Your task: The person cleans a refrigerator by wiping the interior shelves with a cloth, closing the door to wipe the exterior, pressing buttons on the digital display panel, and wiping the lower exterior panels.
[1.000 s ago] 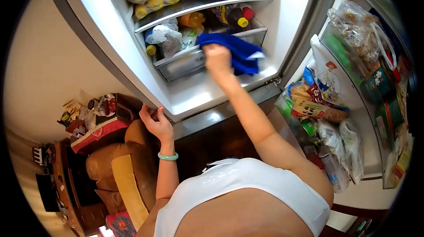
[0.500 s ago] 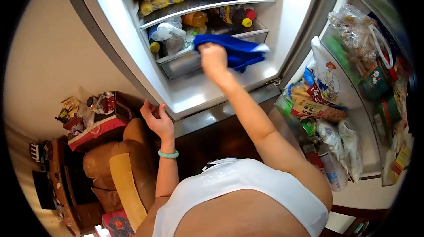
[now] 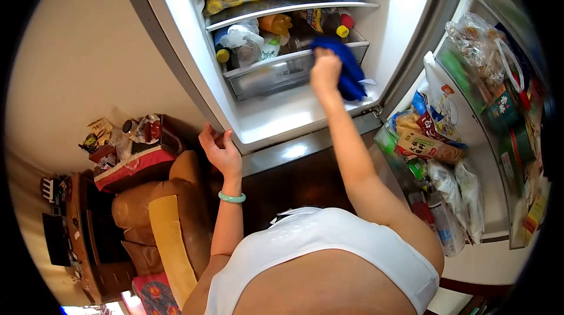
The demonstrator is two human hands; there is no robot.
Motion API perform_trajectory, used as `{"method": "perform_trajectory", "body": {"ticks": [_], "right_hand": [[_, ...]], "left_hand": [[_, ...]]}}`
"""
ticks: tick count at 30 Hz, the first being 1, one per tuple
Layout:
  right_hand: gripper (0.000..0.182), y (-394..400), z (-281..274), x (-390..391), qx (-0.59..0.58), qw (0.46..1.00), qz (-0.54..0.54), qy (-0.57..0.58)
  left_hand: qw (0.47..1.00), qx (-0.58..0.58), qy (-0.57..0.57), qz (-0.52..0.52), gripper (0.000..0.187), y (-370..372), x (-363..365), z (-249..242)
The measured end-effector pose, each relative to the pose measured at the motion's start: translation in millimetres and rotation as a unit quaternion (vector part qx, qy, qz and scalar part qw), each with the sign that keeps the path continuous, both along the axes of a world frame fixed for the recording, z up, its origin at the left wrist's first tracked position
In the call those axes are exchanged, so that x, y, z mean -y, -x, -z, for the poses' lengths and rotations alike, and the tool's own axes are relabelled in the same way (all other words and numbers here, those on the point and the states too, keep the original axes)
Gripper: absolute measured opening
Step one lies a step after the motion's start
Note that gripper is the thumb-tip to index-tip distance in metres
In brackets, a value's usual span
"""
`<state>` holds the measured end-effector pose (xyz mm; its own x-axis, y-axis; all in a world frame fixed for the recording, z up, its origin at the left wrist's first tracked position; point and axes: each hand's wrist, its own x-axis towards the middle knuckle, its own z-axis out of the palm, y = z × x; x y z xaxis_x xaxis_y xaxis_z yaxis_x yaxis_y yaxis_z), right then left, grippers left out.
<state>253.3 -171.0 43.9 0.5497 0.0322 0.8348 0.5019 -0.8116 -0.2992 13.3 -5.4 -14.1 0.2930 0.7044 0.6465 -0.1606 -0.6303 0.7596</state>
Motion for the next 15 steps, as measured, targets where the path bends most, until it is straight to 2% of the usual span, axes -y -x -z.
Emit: {"method": "perform_trajectory", "body": {"ticks": [2,5,7,8,9,10,13,15], "right_hand": [[0.021,25.7,6.8,-21.0,0.05,0.989,-0.137,0.008],[0.024,4.7,5.0,10.0,-0.004,0.984,-0.168,0.056],[0.023,-31.5,15.3,43.9,0.019,0.995,-0.092,0.018],[0.023,-38.2,6.2,62.5,-0.043,0.999,-0.028,0.013],[0.022,-52.0,5.9,76.7,-0.03,0.999,0.021,0.001],[0.022,-57.3,1.6,85.9,0.034,0.998,0.053,0.009],[0.021,-56.5,1.9,65.2,0.001,0.994,0.108,-0.029],[0.017,-39.3,0.1,44.6,-0.068,0.996,0.06,-0.017]], "left_hand": [[0.997,-0.022,-0.075,-0.026,0.041,2.2,1.9,-5.4],[0.999,-0.026,-0.036,-0.007,0.041,3.1,0.7,-3.3],[0.999,-0.02,-0.04,0.009,0.041,1.9,-0.8,-5.6],[0.999,-0.012,-0.038,0.013,0.041,3.6,-0.6,-5.2],[0.999,-0.014,-0.038,0.013,0.041,4.2,-0.4,-4.5],[0.999,-0.009,-0.034,0.013,0.041,3.7,-0.2,-4.1],[0.999,-0.022,-0.042,0.003,0.041,4.8,3.2,-9.1],[0.998,-0.038,-0.056,-0.008,0.041,3.5,3.8,-8.8]]}}
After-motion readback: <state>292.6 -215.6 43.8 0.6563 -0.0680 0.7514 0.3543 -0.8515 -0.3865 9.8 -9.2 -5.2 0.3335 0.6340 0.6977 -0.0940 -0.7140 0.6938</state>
